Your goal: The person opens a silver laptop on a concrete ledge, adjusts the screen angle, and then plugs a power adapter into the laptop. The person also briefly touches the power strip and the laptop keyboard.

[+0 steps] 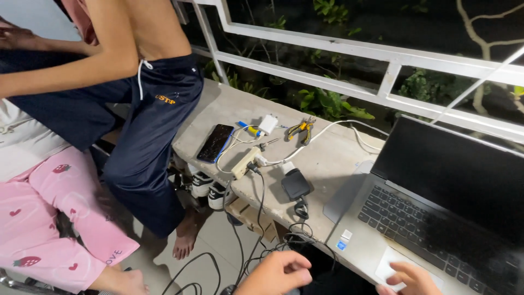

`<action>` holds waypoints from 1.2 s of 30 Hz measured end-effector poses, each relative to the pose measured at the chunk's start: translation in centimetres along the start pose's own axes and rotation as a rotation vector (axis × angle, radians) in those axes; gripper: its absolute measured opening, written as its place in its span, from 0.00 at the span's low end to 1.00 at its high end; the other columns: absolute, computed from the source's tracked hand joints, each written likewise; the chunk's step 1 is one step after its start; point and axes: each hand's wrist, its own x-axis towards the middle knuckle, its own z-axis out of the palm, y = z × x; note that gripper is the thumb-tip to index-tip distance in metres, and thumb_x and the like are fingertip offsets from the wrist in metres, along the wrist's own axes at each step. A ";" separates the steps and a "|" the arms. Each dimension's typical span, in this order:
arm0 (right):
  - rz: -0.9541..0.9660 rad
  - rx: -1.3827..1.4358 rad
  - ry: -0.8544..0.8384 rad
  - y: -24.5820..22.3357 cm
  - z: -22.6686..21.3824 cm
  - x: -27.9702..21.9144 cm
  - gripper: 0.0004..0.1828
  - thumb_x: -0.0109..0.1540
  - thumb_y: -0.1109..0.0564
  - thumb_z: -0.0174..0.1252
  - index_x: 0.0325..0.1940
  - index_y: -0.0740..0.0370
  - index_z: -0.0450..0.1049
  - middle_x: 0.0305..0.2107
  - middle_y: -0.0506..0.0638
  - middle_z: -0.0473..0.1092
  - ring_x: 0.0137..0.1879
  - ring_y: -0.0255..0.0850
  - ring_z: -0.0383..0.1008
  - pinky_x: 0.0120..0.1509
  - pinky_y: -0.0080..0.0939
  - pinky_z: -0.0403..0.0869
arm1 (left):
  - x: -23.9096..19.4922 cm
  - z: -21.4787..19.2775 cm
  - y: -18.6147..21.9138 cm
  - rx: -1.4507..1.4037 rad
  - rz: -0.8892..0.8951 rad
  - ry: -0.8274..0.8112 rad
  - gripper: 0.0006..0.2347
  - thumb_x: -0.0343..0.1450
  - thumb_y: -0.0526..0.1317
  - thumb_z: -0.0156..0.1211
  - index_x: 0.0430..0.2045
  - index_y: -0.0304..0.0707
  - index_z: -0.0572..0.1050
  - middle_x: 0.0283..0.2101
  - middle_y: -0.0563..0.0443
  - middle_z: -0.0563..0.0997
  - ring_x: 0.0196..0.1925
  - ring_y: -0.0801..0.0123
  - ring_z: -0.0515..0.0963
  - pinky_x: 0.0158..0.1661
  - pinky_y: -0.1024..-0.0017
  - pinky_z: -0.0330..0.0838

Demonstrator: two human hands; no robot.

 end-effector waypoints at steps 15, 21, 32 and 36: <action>-0.511 -0.612 -0.295 -11.3 19.7 12.3 0.44 0.67 0.36 0.73 0.81 0.54 0.67 0.67 0.59 0.71 0.73 0.63 0.70 0.66 0.67 0.79 | 5.1 -9.6 -7.5 -0.171 -0.017 0.623 0.16 0.81 0.50 0.65 0.62 0.51 0.86 0.60 0.57 0.93 0.63 0.70 0.91 0.68 0.71 0.84; -0.539 -0.707 -0.264 -11.9 21.7 12.8 0.45 0.63 0.38 0.79 0.77 0.52 0.68 0.64 0.62 0.73 0.68 0.67 0.72 0.63 0.66 0.80 | 8.4 -13.9 -10.2 -0.128 0.241 1.036 0.16 0.77 0.43 0.68 0.60 0.48 0.85 0.56 0.54 0.91 0.46 0.68 0.90 0.54 0.67 0.86; -0.604 -0.243 -0.480 -16.6 24.6 6.5 0.35 0.57 0.50 0.74 0.69 0.50 0.76 0.56 0.49 0.82 0.59 0.46 0.84 0.62 0.47 0.80 | 11.9 -18.8 -10.1 -0.222 0.559 0.967 0.24 0.78 0.27 0.54 0.70 0.48 0.78 0.67 0.46 0.88 0.65 0.63 0.87 0.60 0.69 0.84; -0.393 -0.410 -0.610 -17.2 27.6 5.7 0.34 0.64 0.46 0.71 0.75 0.43 0.71 0.58 0.47 0.75 0.46 0.50 0.82 0.50 0.48 0.77 | 11.5 -19.3 -9.1 -0.188 0.559 0.916 0.27 0.76 0.22 0.52 0.72 0.43 0.77 0.68 0.47 0.87 0.68 0.61 0.85 0.61 0.68 0.84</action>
